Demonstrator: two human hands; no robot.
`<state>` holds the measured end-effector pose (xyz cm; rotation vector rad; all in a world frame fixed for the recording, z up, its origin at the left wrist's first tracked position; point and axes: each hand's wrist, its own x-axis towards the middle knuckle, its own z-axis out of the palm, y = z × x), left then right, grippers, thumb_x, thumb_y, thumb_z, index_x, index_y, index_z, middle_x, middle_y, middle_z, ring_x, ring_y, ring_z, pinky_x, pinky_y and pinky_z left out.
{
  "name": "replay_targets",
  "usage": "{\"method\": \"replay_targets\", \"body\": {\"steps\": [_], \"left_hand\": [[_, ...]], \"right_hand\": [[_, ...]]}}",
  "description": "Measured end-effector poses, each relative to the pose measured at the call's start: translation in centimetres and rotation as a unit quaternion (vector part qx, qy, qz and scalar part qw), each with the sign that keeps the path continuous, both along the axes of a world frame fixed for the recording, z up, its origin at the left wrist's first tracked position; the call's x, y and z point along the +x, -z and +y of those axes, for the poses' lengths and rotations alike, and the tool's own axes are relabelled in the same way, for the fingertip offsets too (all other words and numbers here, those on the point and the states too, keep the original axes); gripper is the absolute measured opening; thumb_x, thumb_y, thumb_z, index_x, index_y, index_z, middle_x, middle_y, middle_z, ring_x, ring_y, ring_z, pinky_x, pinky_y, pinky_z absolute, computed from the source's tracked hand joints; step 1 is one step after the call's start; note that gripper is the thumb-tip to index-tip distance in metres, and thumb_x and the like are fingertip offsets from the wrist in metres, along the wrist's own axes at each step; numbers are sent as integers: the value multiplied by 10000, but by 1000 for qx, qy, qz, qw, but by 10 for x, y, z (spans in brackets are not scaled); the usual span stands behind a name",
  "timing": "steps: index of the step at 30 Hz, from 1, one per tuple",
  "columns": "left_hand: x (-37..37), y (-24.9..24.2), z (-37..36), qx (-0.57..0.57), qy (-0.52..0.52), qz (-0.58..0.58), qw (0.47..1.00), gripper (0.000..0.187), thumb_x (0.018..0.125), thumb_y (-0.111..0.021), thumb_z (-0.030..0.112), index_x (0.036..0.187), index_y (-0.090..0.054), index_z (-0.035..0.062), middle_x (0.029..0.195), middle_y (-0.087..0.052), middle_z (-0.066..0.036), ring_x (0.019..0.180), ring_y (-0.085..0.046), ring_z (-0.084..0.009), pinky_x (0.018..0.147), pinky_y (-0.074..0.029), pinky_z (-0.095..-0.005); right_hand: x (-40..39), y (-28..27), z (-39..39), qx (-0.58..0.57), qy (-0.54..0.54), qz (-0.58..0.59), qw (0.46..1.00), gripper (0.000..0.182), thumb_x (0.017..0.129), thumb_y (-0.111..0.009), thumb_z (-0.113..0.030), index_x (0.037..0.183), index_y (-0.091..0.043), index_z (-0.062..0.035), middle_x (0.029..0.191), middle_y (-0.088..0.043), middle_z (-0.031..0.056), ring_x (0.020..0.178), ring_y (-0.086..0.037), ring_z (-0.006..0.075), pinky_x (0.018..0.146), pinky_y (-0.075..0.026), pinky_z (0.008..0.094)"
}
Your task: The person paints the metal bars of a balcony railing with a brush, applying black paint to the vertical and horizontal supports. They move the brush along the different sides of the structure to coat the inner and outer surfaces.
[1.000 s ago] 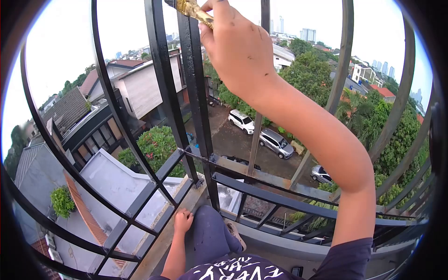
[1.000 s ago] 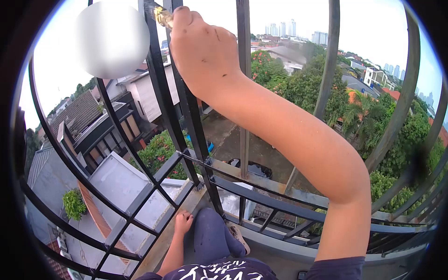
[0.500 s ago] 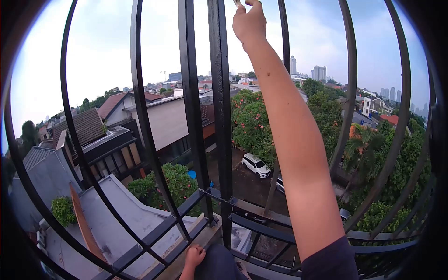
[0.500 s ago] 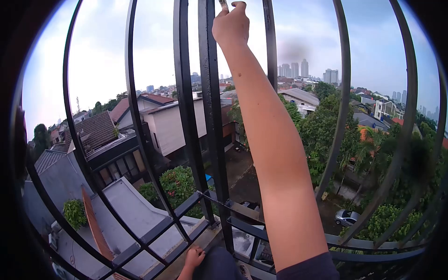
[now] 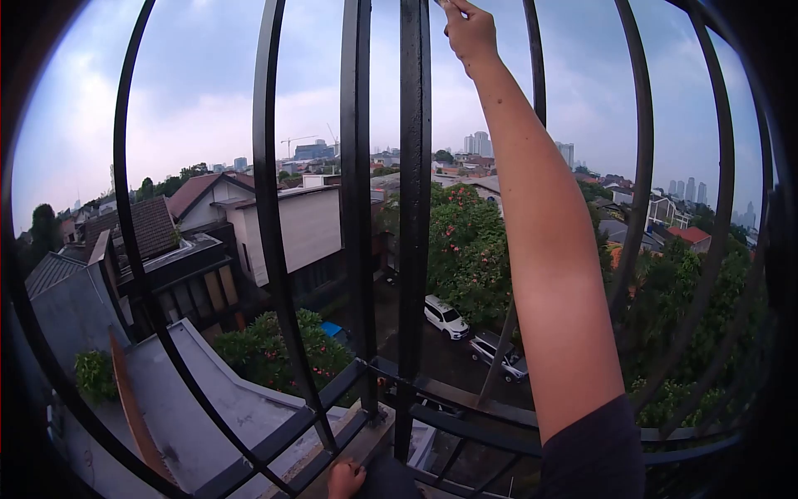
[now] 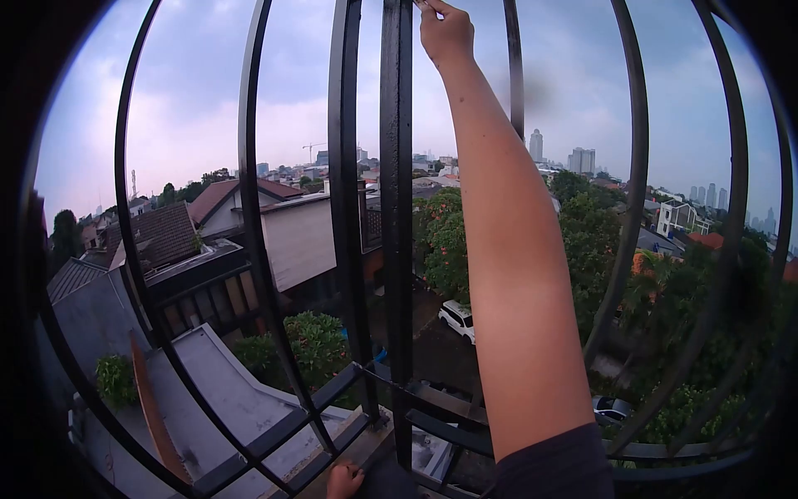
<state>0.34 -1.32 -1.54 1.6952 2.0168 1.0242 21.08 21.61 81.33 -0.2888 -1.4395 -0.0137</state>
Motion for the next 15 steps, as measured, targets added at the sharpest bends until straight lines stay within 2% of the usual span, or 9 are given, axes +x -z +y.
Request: {"method": "replay_targets", "body": {"steps": [3, 4, 7, 10, 13, 14, 15], "left_hand": [[2, -10, 0, 0, -2, 1, 1000, 311, 892, -638, 284, 904, -687, -23, 974, -670, -281, 920, -632, -471, 789, -505, -545], [1, -10, -1, -1, 3, 5, 1000, 305, 891, -639, 279, 892, -687, -22, 972, -672, -278, 919, -634, -469, 788, -506, -545], [-4, -1, 2, 1, 41, 5, 999, 290, 889, -641, 270, 880, -691, -15, 949, -675, -270, 888, -641, -465, 782, -510, -544], [1, -9, 0, 12, 21, 5, 1000, 276, 883, -642, 256, 857, -692, -14, 928, -677, -268, 852, -644, -464, 772, -513, -544], [-1, -4, 2, 12, 19, 29, 999, 272, 881, -641, 248, 860, -692, -19, 949, -680, -269, 870, -646, -463, 771, -517, -535], [2, -8, 0, 2, 15, 25, 1000, 274, 886, -639, 242, 872, -697, -26, 958, -682, -270, 874, -648, -462, 777, -520, -531], [3, -15, -1, -8, 11, 22, 1000, 277, 891, -638, 236, 883, -702, -33, 967, -684, -272, 879, -649, -460, 782, -522, -528]], "right_hand": [[-6, -4, 10, 133, 108, 58, 984, 298, 982, -588, -186, 1227, -727, -90, 1159, -721, 210, 1109, -694, 335, 939, -542, 383], [-2, -7, 9, 37, 133, 33, 990, 298, 979, -589, -194, 1227, -729, -108, 1151, -727, 194, 1121, -687, 341, 950, -541, 382], [-6, -20, 32, 142, 114, 47, 982, 295, 974, -588, -191, 1225, -734, -138, 1150, -721, 205, 1109, -686, 352, 927, -545, 396], [-10, -2, 5, 113, 125, 57, 984, 294, 963, -591, -187, 1213, -744, -160, 1110, -729, 219, 1035, -711, 338, 879, -559, 397], [-17, 4, -27, 10, 127, 69, 989, 290, 953, -600, -191, 1197, -754, -159, 1038, -740, 226, 940, -730, 320, 821, -570, 398], [-19, 5, -34, -4, 102, 64, 993, 290, 947, -596, -186, 1185, -759, -153, 979, -746, 224, 883, -735, 313, 794, -576, 395], [-18, 4, -32, -2, 103, 63, 993, 292, 945, -593, -186, 1182, -759, -147, 974, -744, 228, 889, -734, 320, 797, -575, 397]]}}
